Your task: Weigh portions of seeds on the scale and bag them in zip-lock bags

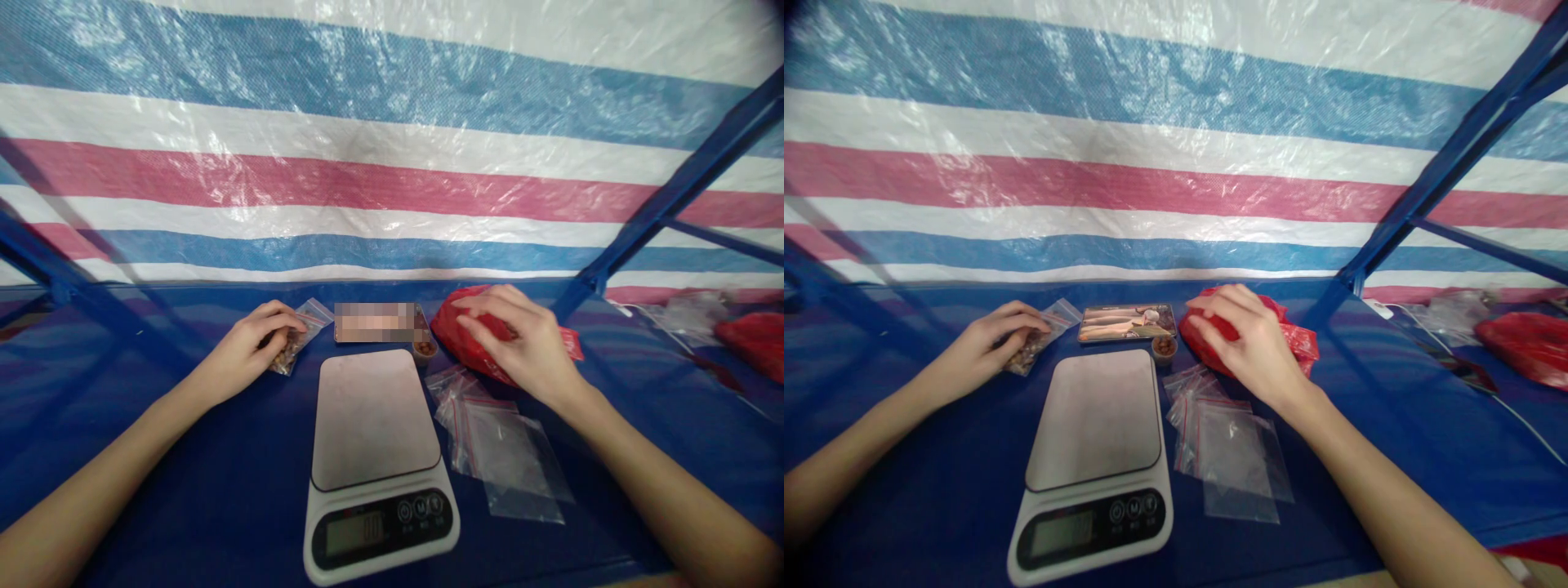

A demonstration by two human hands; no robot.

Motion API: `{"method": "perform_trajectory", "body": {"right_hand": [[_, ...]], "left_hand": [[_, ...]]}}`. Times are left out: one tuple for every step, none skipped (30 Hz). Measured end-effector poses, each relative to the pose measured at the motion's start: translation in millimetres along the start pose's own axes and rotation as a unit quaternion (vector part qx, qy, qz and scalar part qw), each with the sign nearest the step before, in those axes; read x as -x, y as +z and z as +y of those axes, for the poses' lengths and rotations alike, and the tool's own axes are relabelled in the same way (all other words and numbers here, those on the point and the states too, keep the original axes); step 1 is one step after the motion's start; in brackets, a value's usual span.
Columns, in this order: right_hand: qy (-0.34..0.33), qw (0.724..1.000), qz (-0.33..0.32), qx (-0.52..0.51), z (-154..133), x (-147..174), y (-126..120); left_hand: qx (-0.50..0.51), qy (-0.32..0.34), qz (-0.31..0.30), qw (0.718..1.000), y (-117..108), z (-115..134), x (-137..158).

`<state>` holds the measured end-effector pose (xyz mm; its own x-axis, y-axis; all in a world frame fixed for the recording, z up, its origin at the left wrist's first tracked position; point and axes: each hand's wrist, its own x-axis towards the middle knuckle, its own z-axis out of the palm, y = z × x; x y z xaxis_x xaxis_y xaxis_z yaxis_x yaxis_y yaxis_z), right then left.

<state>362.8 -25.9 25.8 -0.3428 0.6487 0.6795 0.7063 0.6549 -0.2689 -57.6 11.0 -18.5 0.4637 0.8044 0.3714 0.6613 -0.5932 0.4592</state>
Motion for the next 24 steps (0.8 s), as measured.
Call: {"method": "perform_trajectory", "body": {"right_hand": [[0.041, 0.998, 0.027, 0.037, 4.6, -1.0, -5.9], [0.088, 0.992, 0.033, 0.084, 10.3, -1.7, -11.3], [0.134, 0.982, 0.013, 0.132, 16.4, -2.1, -15.7], [0.171, 0.969, -0.029, 0.177, 22.4, -2.2, -18.6], [0.198, 0.952, -0.085, 0.217, 27.8, -1.8, -20.0], [0.212, 0.934, -0.145, 0.249, 32.2, -1.1, -19.8], [0.214, 0.917, -0.197, 0.273, 35.4, 0.1, -18.2], [0.209, 0.904, -0.236, 0.289, 37.6, 1.5, -15.5], [0.199, 0.896, -0.260, 0.299, 38.9, 3.1, -12.2], [0.188, 0.894, -0.273, 0.302, 39.6, 4.8, -8.8], [0.176, 0.896, -0.277, 0.300, 40.0, 6.3, -5.8], [0.166, 0.899, -0.277, 0.296, 40.3, 7.5, -3.3], [0.158, 0.902, -0.275, 0.293, 40.6, 8.4, -1.5], [0.155, 0.903, -0.275, 0.292, 41.0, 8.9, -0.5], [0.155, 0.902, -0.276, 0.293, 41.5, 9.1, -0.1], [0.156, 0.901, -0.277, 0.294, 42.0, 9.0, -0.3], [0.159, 0.901, -0.277, 0.294, 42.6, 8.7, -0.7], [0.160, 0.901, -0.276, 0.294, 43.1, 8.3, -1.2], [0.162, 0.901, -0.275, 0.292, 43.5, 7.8, -1.9], [0.163, 0.902, -0.275, 0.290, 43.9, 7.3, -2.5], [0.165, 0.902, -0.275, 0.288, 44.3, 6.8, -3.2], [0.169, 0.902, -0.276, 0.287, 44.6, 6.3, -4.0], [0.172, 0.902, -0.275, 0.286, 44.8, 5.8, -4.9], [0.173, 0.903, -0.270, 0.286, 45.0, 5.2, -6.0]], "left_hand": [[-0.002, 0.001, 0.000, 1.000, 0.1, 0.3, 0.0], [-0.003, 0.002, 0.001, 1.000, 0.1, 0.6, -0.1], [-0.004, 0.003, 0.001, 1.000, 0.1, 0.8, -0.1], [-0.004, 0.004, 0.002, 1.000, 0.1, 1.0, 0.0], [-0.004, 0.005, 0.003, 1.000, 0.1, 0.9, 0.0], [-0.003, 0.006, 0.004, 1.000, 0.2, 0.8, 0.1], [-0.002, 0.007, 0.005, 1.000, 0.3, 0.6, 0.1], [-0.001, 0.007, 0.005, 1.000, 0.4, 0.3, 0.2], [0.000, 0.008, 0.005, 1.000, 0.6, 0.0, 0.3], [0.001, 0.008, 0.005, 1.000, 0.7, -0.3, 0.4], [0.001, 0.009, 0.006, 1.000, 0.9, -0.6, 0.4], [0.002, 0.009, 0.006, 1.000, 1.1, -0.9, 0.4], [0.002, 0.009, 0.007, 1.000, 1.3, -1.1, 0.4], [0.003, 0.008, 0.008, 1.000, 1.5, -1.2, 0.4], [0.004, 0.008, 0.008, 1.000, 1.6, -1.2, 0.4], [0.004, 0.007, 0.008, 1.000, 1.6, -1.2, 0.3], [0.004, 0.007, 0.008, 1.000, 1.6, -1.0, 0.3], [0.004, 0.008, 0.008, 1.000, 1.5, -0.9, 0.2], [0.003, 0.008, 0.007, 1.000, 1.3, -0.7, 0.1], [0.001, 0.009, 0.006, 1.000, 1.0, -0.5, 0.0], [0.000, 0.010, 0.005, 1.000, 0.8, -0.3, 0.0], [-0.002, 0.011, 0.005, 1.000, 0.6, 0.0, -0.1], [-0.003, 0.012, 0.005, 1.000, 0.4, 0.2, -0.1], [-0.004, 0.012, 0.004, 1.000, 0.4, 0.5, -0.1]]}}
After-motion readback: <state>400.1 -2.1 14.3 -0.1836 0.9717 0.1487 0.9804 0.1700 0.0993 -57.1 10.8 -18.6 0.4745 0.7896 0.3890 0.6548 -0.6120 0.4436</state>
